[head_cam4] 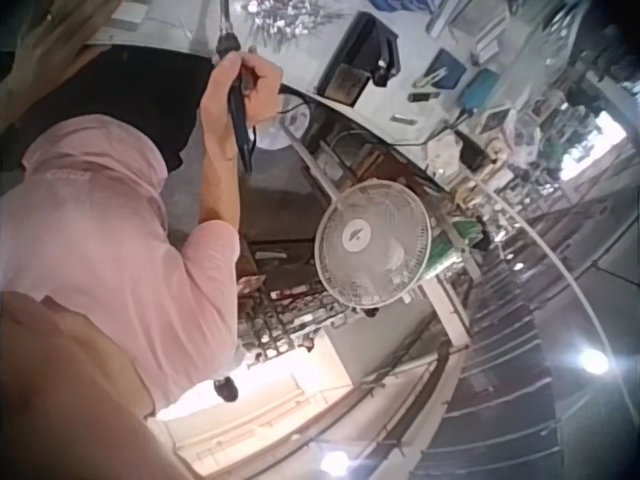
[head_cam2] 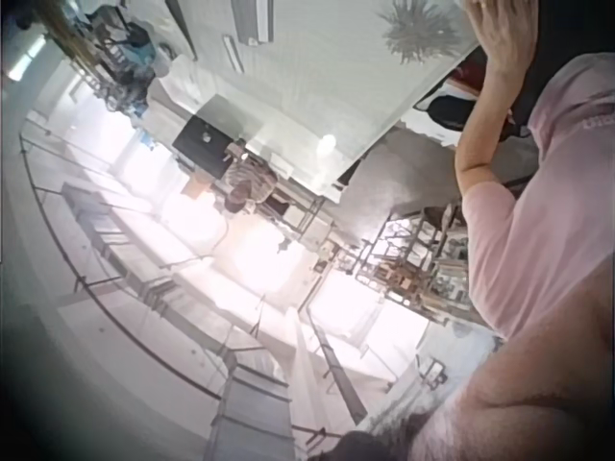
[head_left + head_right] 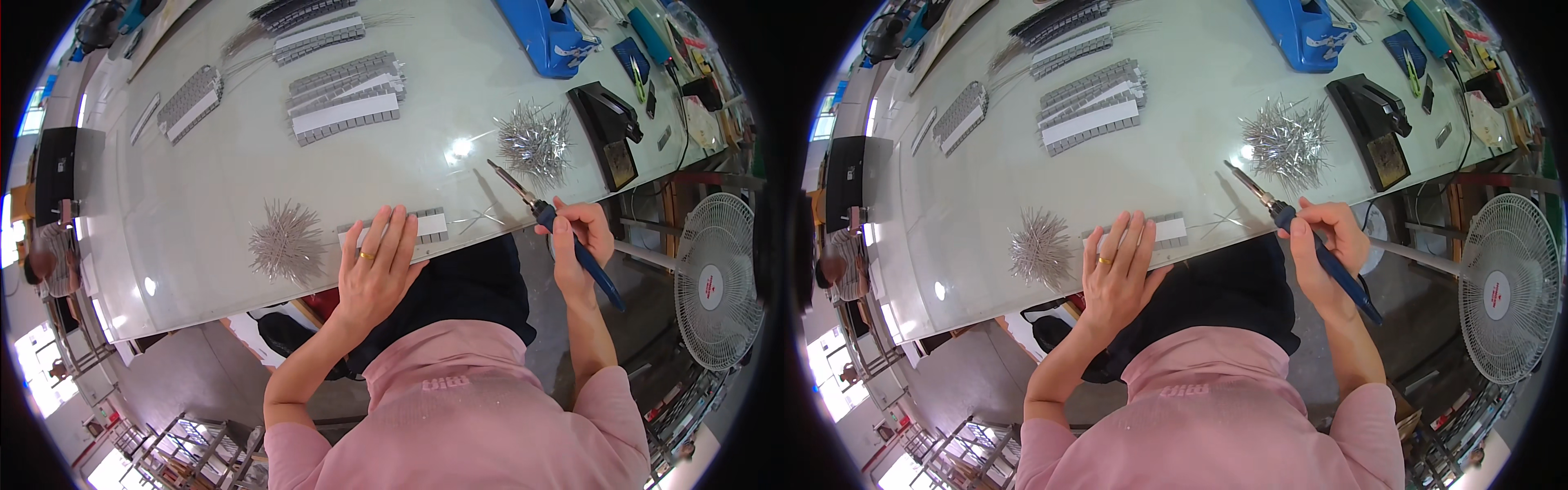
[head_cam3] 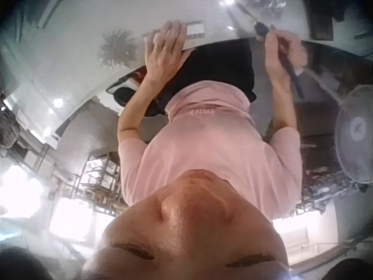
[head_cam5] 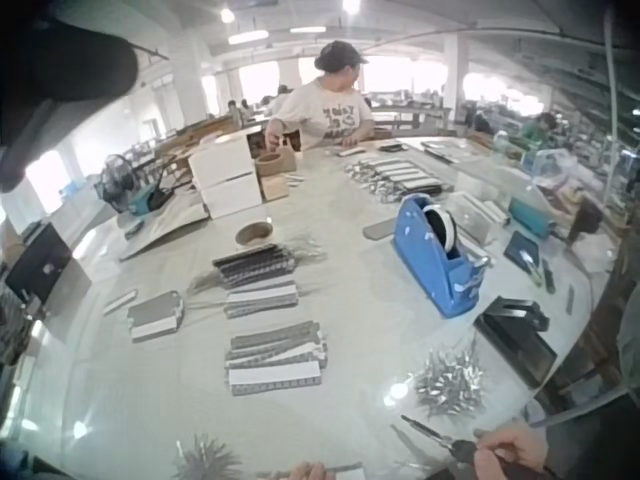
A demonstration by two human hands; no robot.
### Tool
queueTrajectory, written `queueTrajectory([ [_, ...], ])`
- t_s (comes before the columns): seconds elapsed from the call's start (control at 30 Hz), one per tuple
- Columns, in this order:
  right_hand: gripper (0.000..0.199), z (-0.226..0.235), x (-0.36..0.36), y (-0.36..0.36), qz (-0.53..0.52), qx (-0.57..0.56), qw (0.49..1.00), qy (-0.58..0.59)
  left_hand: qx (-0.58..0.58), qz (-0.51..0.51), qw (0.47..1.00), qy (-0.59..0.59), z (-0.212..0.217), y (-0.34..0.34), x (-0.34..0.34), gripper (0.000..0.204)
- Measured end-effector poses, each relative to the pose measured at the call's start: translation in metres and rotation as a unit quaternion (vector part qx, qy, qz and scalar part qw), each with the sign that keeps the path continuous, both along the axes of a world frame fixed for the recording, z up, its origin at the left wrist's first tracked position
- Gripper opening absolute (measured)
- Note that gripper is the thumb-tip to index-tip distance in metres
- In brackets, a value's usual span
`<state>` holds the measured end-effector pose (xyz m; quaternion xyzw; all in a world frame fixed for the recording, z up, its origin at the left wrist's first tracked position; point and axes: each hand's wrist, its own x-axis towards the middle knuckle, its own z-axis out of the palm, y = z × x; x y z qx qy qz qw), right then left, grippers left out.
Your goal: Soldering wires to small white rectangular components at a workbench.
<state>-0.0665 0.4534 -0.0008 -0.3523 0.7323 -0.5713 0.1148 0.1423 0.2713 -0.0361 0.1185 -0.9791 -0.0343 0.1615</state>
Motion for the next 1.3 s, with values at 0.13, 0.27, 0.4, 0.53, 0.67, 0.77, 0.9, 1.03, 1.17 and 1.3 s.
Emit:
queueTrajectory([
  [0.13,0.027,-0.024,0.019,-0.012,-0.01,-0.057,0.996,-0.061,0.0,0.009,1.0,0.013,0.0,0.003,-0.005,0.059],
  [0.27,0.034,-0.051,0.019,-0.027,0.041,-0.062,0.982,0.174,0.004,0.017,1.0,0.002,0.003,0.004,-0.005,0.06],
  [0.4,0.035,-0.053,0.009,-0.029,0.0,-0.026,0.974,0.224,0.0,0.02,1.0,0.004,0.005,0.004,-0.005,0.054],
  [0.53,0.031,-0.052,-0.008,-0.03,0.005,-0.075,0.996,0.047,-0.018,-0.021,0.999,0.04,0.0,-0.001,0.0,0.04],
  [0.67,0.026,-0.033,-0.03,-0.038,-0.07,-0.081,0.99,0.094,-0.03,-0.079,0.994,0.066,0.013,-0.002,0.002,0.034],
  [0.77,0.026,-0.037,-0.046,-0.029,-0.136,-0.087,0.979,0.127,0.078,-0.091,0.989,0.082,0.036,-0.011,-0.015,0.032],
  [0.9,0.025,-0.044,-0.048,-0.026,-0.12,-0.119,0.979,0.111,0.239,-0.016,0.963,0.126,0.077,-0.085,-0.061,0.027],
  [1.03,0.036,-0.048,-0.038,-0.037,-0.139,-0.131,0.978,0.084,0.043,-0.003,0.989,0.141,0.075,-0.206,-0.122,0.023],
  [1.17,0.037,-0.05,-0.037,-0.038,-0.133,-0.132,0.979,0.083,-0.066,-0.021,0.994,0.088,0.042,-0.259,-0.148,0.022],
  [1.3,0.037,-0.052,-0.038,-0.039,-0.137,-0.137,0.978,0.08,-0.07,-0.023,0.996,0.055,0.038,-0.261,-0.145,0.026],
])
